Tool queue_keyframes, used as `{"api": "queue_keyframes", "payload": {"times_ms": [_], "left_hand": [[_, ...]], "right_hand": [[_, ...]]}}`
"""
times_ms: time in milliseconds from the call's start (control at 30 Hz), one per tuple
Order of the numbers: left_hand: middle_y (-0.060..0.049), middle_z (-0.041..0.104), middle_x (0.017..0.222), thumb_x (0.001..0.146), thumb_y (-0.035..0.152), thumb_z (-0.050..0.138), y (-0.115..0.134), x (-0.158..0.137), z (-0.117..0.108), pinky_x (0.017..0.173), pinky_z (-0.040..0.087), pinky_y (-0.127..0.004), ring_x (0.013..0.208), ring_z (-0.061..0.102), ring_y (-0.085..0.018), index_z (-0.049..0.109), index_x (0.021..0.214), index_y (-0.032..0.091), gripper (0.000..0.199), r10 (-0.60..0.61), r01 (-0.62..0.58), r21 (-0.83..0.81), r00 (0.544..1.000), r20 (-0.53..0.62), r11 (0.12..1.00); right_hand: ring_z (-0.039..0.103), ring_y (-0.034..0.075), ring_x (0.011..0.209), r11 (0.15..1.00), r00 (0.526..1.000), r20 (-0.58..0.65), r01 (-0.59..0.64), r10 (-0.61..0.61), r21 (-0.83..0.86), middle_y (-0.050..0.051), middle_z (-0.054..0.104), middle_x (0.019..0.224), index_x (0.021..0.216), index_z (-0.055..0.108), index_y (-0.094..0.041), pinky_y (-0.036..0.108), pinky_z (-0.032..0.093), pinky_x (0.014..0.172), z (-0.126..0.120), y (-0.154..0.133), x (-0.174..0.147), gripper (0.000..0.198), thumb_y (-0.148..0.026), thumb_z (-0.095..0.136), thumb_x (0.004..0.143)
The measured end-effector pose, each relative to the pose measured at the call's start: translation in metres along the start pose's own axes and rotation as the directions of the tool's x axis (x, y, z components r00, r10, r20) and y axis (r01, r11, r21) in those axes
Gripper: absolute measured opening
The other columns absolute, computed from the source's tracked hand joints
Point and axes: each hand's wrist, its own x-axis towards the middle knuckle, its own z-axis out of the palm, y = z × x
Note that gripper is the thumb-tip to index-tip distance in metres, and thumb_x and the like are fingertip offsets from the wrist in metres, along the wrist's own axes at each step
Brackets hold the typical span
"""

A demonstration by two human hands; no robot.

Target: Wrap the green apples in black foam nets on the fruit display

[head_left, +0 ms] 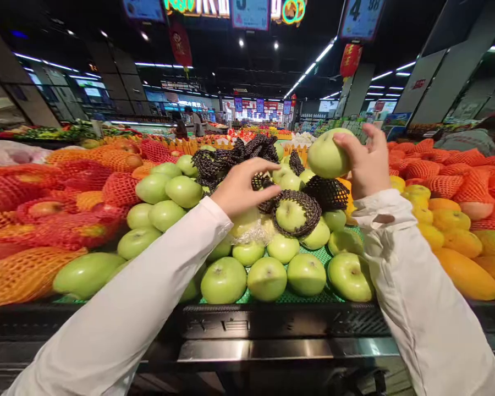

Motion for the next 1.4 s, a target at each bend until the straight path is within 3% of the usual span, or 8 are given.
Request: {"api": "queue_keyframes", "payload": {"times_ms": [200,300,400,567,833,1100,1267,1400], "left_hand": [[-0.005,0.07,0.105,0.079,0.016,0.058,-0.024,0.006,-0.015,0.098,0.046,-0.038,0.102,0.062,-0.02,0.067,0.093,0.02,0.017,-0.201,0.257,0.027,0.815,-0.543,0.966],[-0.007,0.067,0.11,0.076,0.014,0.059,-0.032,0.004,-0.019,0.109,0.038,-0.045,0.114,0.056,-0.027,0.065,0.094,0.021,0.02,-0.294,0.434,0.083,0.727,-0.62,0.897],[-0.01,0.061,0.122,0.074,0.018,0.062,-0.032,0.001,-0.019,0.111,0.032,-0.053,0.126,0.047,-0.035,0.064,0.104,0.023,0.03,-0.424,0.6,0.11,0.671,-0.608,0.792],[-0.016,0.055,0.134,0.075,0.034,0.066,-0.036,0.0,-0.015,0.108,0.033,-0.058,0.13,0.044,-0.041,0.059,0.123,0.024,0.05,-0.562,0.69,0.199,0.695,-0.448,0.696],[-0.012,0.069,0.105,0.079,0.031,0.06,-0.043,0.0,-0.016,0.098,0.042,-0.055,0.114,0.058,-0.038,0.071,0.08,0.023,0.014,-0.626,0.737,0.278,0.672,-0.397,0.616],[-0.008,0.056,0.141,0.073,0.027,0.067,-0.048,0.003,-0.011,0.115,0.033,-0.053,0.139,0.04,-0.033,0.075,0.096,0.025,0.024,-0.446,0.521,0.185,0.831,-0.331,0.833],[-0.011,0.068,0.126,0.073,0.025,0.068,-0.054,0.004,-0.011,0.114,0.039,-0.047,0.123,0.06,-0.029,0.072,0.107,0.019,0.035,-0.397,0.463,0.08,0.827,-0.398,0.883],[-0.007,0.071,0.118,0.074,0.028,0.072,-0.046,0.006,-0.016,0.108,0.045,-0.039,0.116,0.063,-0.023,0.069,0.106,0.019,0.034,-0.208,0.208,-0.065,0.795,-0.57,0.976]], "right_hand": [[0.07,0.023,0.091,0.794,0.869,0.06,-0.476,0.492,0.377,0.003,0.07,0.099,0.093,0.06,-0.026,0.042,0.062,0.071,0.023,0.0,-0.012,0.034,-0.056,0.053,0.08],[0.071,0.022,0.09,0.72,0.824,0.008,-0.499,0.566,0.483,0.005,0.072,0.093,0.088,0.059,-0.027,0.04,0.062,0.07,0.019,0.009,-0.007,0.034,-0.056,0.042,0.086],[0.071,0.026,0.097,0.741,0.876,0.006,-0.411,0.482,0.531,0.006,0.073,0.097,0.089,0.059,-0.028,0.042,0.062,0.069,0.017,0.018,-0.005,0.042,-0.067,0.047,0.08],[0.068,0.027,0.108,0.837,0.956,-0.016,-0.248,0.293,0.488,0.003,0.072,0.105,0.095,0.058,-0.03,0.042,0.063,0.074,0.023,0.026,-0.01,0.052,-0.073,0.061,0.067],[0.068,0.023,0.11,0.842,0.954,0.014,-0.271,0.299,0.467,0.002,0.072,0.107,0.09,0.061,-0.033,0.037,0.064,0.075,0.024,0.029,-0.012,0.046,-0.074,0.057,0.071],[0.069,0.016,0.097,0.703,0.904,-0.011,-0.325,0.428,0.632,-0.001,0.069,0.102,0.093,0.054,-0.027,0.026,0.067,0.077,0.035,0.013,-0.029,0.058,-0.024,0.09,0.049],[0.071,0.014,0.088,0.687,0.903,0.062,-0.367,0.426,0.626,-0.004,0.071,0.093,0.095,0.055,-0.027,0.024,0.066,0.076,0.037,0.018,-0.029,0.053,-0.022,0.088,0.053],[0.072,0.014,0.085,0.692,0.9,0.105,-0.396,0.424,0.603,-0.003,0.072,0.087,0.093,0.06,-0.025,0.023,0.066,0.075,0.036,0.015,-0.03,0.046,-0.032,0.086,0.056]]}}
